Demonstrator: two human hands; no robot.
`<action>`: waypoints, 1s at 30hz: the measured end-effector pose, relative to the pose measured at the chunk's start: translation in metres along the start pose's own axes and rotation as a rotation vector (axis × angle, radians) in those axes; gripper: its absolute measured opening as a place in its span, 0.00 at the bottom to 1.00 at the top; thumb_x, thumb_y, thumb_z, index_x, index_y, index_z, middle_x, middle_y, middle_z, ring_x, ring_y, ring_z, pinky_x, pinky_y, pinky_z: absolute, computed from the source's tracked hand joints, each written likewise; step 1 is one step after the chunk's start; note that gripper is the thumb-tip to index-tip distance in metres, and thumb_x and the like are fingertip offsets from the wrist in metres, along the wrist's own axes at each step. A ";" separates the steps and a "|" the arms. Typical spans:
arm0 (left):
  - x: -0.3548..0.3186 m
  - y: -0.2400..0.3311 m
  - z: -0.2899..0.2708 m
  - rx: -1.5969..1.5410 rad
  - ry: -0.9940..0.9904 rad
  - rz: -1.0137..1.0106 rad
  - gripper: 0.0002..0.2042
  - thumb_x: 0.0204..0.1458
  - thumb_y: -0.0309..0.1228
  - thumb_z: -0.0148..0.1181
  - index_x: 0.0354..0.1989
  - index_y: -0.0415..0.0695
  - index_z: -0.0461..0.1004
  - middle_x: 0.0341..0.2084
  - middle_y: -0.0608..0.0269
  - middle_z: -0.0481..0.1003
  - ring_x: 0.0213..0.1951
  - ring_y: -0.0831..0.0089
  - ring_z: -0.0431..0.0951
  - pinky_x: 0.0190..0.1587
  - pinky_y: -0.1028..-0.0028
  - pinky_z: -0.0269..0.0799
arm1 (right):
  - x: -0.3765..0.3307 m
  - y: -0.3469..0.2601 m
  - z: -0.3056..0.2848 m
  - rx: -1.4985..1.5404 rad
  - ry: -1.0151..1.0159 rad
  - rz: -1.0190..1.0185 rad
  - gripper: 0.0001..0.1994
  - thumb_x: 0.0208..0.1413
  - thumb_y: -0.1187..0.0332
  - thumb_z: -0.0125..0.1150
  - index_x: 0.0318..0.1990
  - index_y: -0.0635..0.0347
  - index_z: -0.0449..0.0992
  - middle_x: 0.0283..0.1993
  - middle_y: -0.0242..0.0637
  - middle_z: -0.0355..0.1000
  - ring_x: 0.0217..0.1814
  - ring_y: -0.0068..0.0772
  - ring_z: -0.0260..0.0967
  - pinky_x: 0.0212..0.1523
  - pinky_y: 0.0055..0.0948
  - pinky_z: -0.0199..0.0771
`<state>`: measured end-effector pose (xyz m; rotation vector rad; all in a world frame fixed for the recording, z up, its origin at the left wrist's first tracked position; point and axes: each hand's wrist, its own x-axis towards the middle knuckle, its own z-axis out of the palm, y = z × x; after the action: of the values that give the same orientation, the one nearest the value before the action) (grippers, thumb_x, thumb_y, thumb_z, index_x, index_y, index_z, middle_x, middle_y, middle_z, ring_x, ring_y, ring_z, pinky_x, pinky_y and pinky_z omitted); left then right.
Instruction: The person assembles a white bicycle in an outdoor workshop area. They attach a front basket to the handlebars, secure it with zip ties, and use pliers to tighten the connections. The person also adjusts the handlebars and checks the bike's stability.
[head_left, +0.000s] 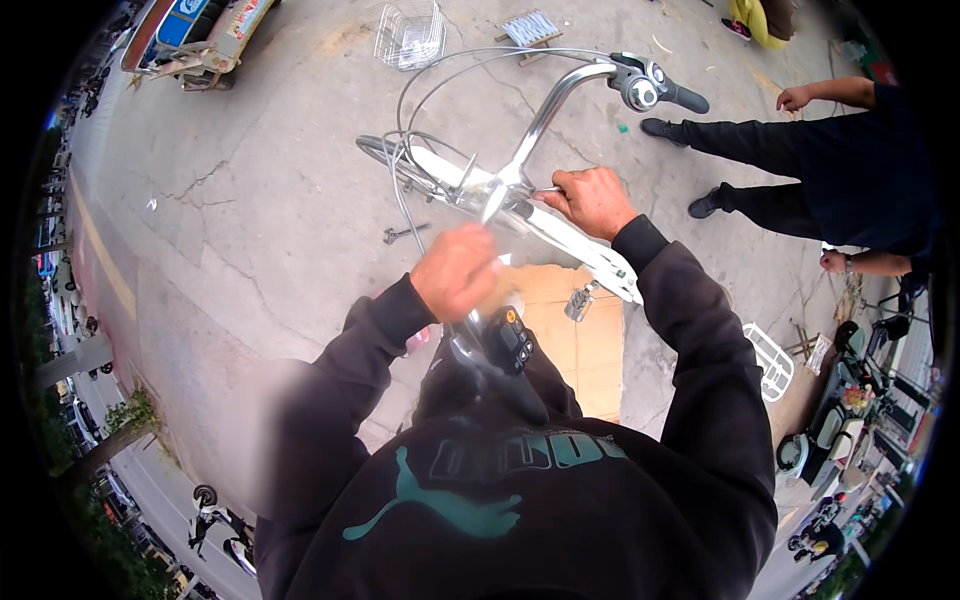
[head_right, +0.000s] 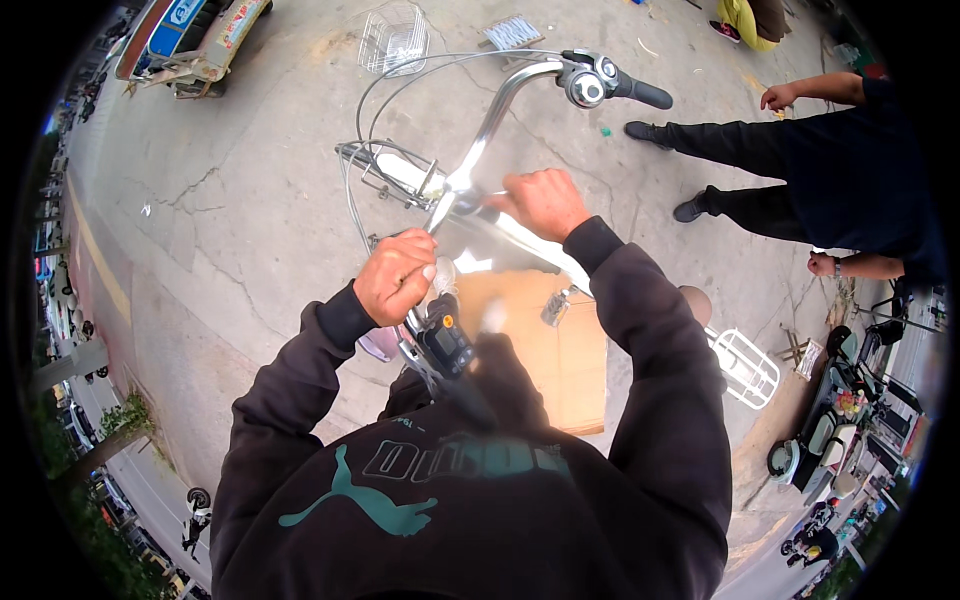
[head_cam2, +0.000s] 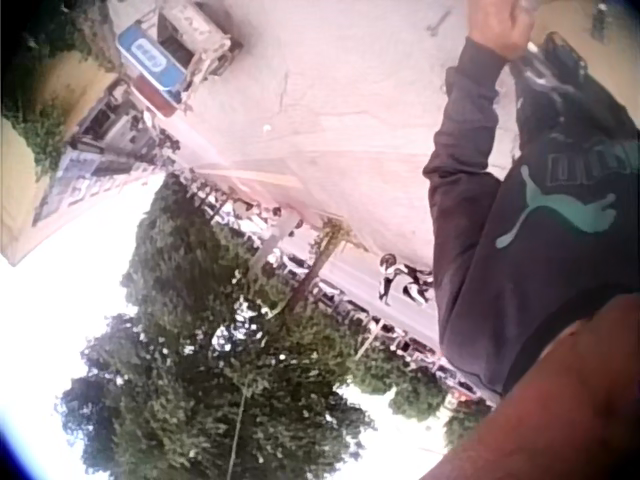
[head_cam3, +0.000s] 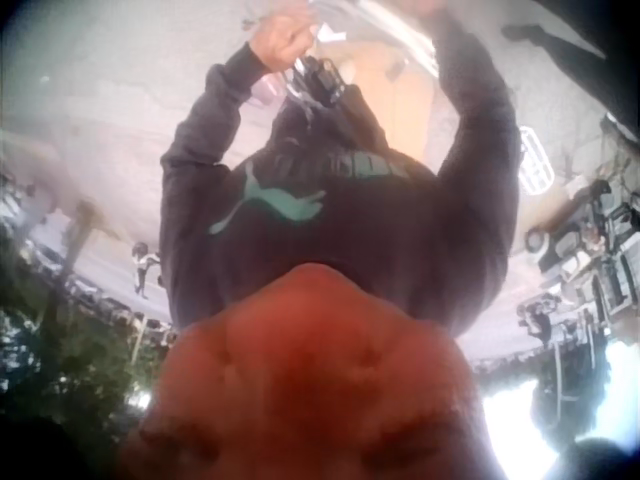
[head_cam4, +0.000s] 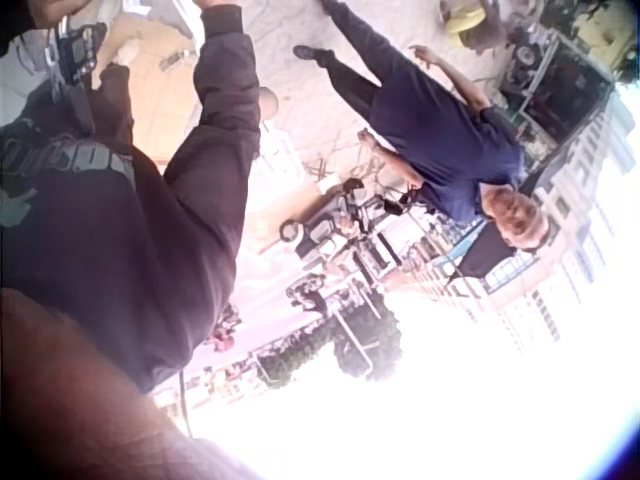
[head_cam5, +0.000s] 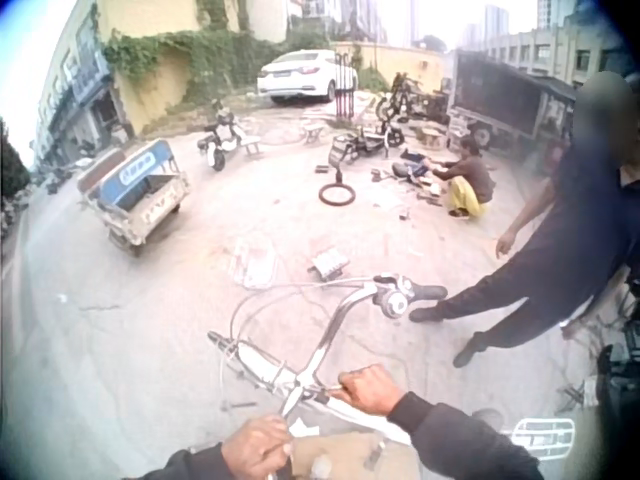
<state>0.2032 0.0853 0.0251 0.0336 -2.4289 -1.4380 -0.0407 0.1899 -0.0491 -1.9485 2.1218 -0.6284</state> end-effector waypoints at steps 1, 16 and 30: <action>0.000 0.000 0.001 0.008 -0.005 -0.003 0.12 0.46 0.23 0.46 0.12 0.39 0.58 0.11 0.56 0.59 0.19 0.55 0.61 0.43 0.58 0.67 | -0.003 -0.004 0.003 -0.008 0.025 0.039 0.22 0.54 0.49 0.59 0.19 0.59 0.72 0.18 0.46 0.70 0.22 0.53 0.69 0.26 0.45 0.67; -0.002 -0.001 0.004 0.008 0.004 -0.007 0.13 0.49 0.24 0.45 0.12 0.37 0.58 0.11 0.54 0.60 0.19 0.53 0.61 0.40 0.61 0.65 | -0.020 -0.084 0.042 0.240 0.351 0.739 0.30 0.62 0.47 0.49 0.19 0.67 0.72 0.17 0.54 0.65 0.22 0.60 0.64 0.25 0.48 0.63; -0.001 0.006 0.000 0.137 -0.065 0.026 0.14 0.49 0.28 0.51 0.14 0.36 0.61 0.14 0.50 0.63 0.22 0.49 0.64 0.30 0.59 0.61 | -0.017 -0.081 0.023 0.213 0.323 0.520 0.12 0.62 0.60 0.50 0.38 0.60 0.69 0.24 0.53 0.72 0.29 0.60 0.71 0.31 0.52 0.66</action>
<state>0.2052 0.0889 0.0300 -0.0135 -2.5676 -1.2788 0.0438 0.1992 -0.0374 -1.1720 2.4820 -1.0509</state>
